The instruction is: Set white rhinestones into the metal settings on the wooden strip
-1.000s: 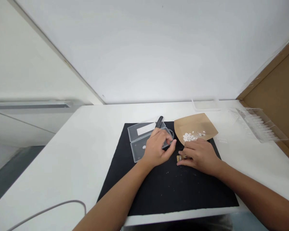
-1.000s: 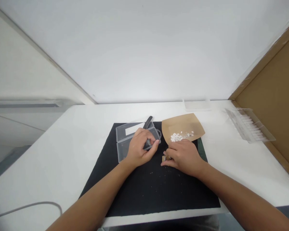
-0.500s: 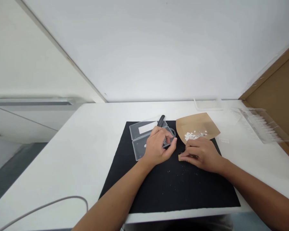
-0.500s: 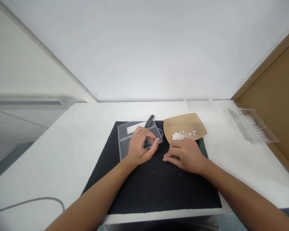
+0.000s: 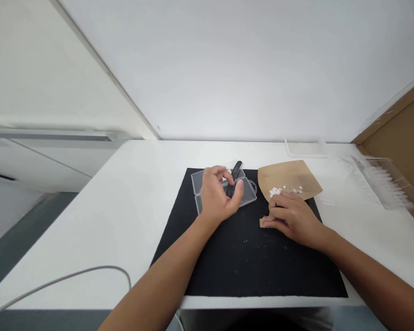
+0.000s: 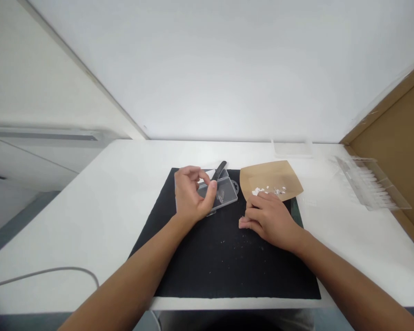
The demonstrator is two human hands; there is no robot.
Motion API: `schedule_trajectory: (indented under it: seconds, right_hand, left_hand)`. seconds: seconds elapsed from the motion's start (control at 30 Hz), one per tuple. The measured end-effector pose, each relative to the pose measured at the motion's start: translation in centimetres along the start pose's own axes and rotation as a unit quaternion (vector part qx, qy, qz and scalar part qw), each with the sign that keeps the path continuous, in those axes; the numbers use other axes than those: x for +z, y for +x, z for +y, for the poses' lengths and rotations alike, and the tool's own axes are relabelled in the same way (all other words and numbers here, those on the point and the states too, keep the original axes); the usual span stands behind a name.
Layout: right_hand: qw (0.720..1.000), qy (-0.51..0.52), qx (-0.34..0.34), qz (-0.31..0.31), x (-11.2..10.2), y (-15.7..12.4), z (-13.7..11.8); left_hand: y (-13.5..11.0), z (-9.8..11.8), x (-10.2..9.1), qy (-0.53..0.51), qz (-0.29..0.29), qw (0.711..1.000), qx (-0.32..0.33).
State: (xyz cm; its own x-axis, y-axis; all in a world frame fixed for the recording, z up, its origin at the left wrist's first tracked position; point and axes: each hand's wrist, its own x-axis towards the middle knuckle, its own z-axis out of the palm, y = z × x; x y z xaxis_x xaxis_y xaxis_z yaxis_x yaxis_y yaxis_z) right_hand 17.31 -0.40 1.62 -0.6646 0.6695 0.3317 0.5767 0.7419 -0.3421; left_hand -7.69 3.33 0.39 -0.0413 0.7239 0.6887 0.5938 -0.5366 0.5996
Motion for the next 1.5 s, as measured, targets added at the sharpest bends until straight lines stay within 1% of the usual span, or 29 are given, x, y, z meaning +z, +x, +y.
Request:
schedule_trajectory:
  seconds: [0.1, 0.17, 0.2, 0.27, 0.33, 0.37, 0.5, 0.53, 0.6, 0.67, 0.8, 0.93, 1.1, 1.23, 1.37, 1.5]
  right_hand:
    - [1.000, -0.008, 0.004, -0.013, 0.0, 0.0, -0.1]
    - [1.000, -0.006, 0.006, -0.018, -0.1, 0.0, -0.1]
    - [1.000, -0.004, 0.007, -0.019, -0.1, 0.0, -0.1]
    - [1.000, -0.002, 0.010, -0.018, 0.0, 0.0, -0.2]
    - [1.000, -0.002, 0.009, -0.018, 0.0, 0.0, -0.1]
    - [1.000, 0.000, 0.006, -0.018, 0.0, 0.0, -0.1]
    - [1.000, 0.022, -0.012, -0.009, 0.1, 0.1, 0.3]
    - [0.999, 0.028, -0.016, -0.008, 0.0, 0.1, 0.4]
    - [0.999, 0.035, -0.021, -0.007, -0.1, 0.1, 0.5]
    - [0.999, 0.036, -0.024, -0.008, -0.2, 0.1, 0.6]
    - [0.999, 0.043, -0.034, -0.006, -0.1, 0.0, 0.9]
    - [0.998, 0.044, -0.034, 0.020, 0.1, -0.1, 1.2]
    - [0.998, 0.034, -0.037, 0.024, 0.2, -0.2, 1.3]
    - [0.998, 0.032, -0.043, 0.030, 0.2, -0.3, 1.4]
    - [0.997, 0.031, -0.048, 0.047, 0.1, -0.3, 1.5]
    - [0.997, 0.029, -0.049, 0.057, -0.1, -0.3, 1.5]
  left_hand:
    - [0.7, -1.3, -0.8, 0.078, 0.001, 0.997, 0.016]
    - [1.4, -1.7, -1.6, 0.120, -0.026, 0.992, 0.010]
    - [1.7, -1.7, -1.9, 0.151, -0.057, 0.987, 0.001]
    - [2.2, -1.6, -2.5, 0.204, -0.139, 0.969, -0.012]
    - [2.6, -1.5, -2.9, 0.235, -0.199, 0.951, 0.005]
    - [2.7, -1.5, -3.0, 0.238, -0.220, 0.945, 0.029]
    - [2.9, -2.1, -3.1, 0.186, -0.268, 0.931, 0.162]
    - [2.9, -2.3, -3.1, 0.169, -0.278, 0.927, 0.187]
    - [3.0, -2.5, -3.2, 0.140, -0.301, 0.918, 0.215]
    - [3.1, -2.6, -3.3, 0.123, -0.324, 0.912, 0.220]
    - [3.2, -2.7, -3.3, 0.101, -0.367, 0.903, 0.198]
    - [3.2, -3.0, -3.2, 0.081, -0.409, 0.890, 0.185]
    - [3.0, -3.0, -3.0, 0.072, -0.429, 0.883, 0.176]
    - [3.0, -2.7, -2.8, 0.085, -0.421, 0.885, 0.180]
    - [3.2, -2.2, -2.8, 0.087, -0.391, 0.900, 0.172]
    - [3.1, -2.0, -2.6, 0.042, -0.350, 0.928, 0.118]
